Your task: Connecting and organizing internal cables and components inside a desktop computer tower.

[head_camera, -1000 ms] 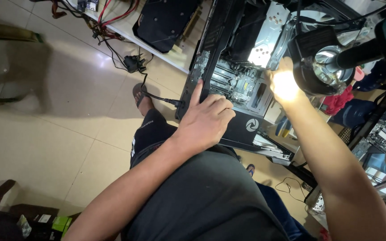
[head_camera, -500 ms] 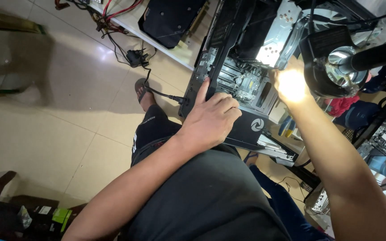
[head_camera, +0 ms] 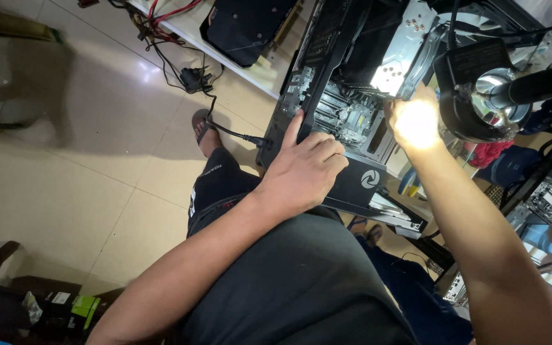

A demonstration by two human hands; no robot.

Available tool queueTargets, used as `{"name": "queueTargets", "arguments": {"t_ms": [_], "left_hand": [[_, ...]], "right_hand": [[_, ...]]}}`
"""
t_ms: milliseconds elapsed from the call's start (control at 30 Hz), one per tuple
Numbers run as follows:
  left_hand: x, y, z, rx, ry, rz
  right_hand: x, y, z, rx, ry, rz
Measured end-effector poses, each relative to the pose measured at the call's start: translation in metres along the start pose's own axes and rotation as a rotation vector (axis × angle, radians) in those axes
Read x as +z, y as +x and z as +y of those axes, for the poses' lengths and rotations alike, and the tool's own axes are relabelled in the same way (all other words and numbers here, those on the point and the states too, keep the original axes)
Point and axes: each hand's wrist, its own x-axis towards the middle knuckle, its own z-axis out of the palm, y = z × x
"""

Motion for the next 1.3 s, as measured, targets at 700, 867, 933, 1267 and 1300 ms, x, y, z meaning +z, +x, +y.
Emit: {"name": "queueTargets", "arguments": {"t_ms": [700, 867, 933, 1267, 1300], "left_hand": [[-0.036, 0.150, 0.062, 0.031, -0.410, 0.326], [-0.026, 0.190, 0.069, 0.097, -0.454, 0.259], [-0.024, 0.196, 0.070, 0.114, -0.477, 0.220], [-0.068, 0.226, 0.071, 0.079, -0.341, 0.394], [-0.087, 0.234, 0.079, 0.094, -0.352, 0.391]], "right_hand": [[0.001, 0.004, 0.011, 0.215, 0.040, 0.063], [-0.009, -0.002, 0.017, 0.321, 0.061, 0.115], [-0.015, -0.019, 0.007, 0.362, 0.089, 0.111], [-0.069, -0.063, -0.038, 0.398, 0.250, 0.057], [-0.071, -0.061, -0.041, 0.388, 0.267, 0.076]]}}
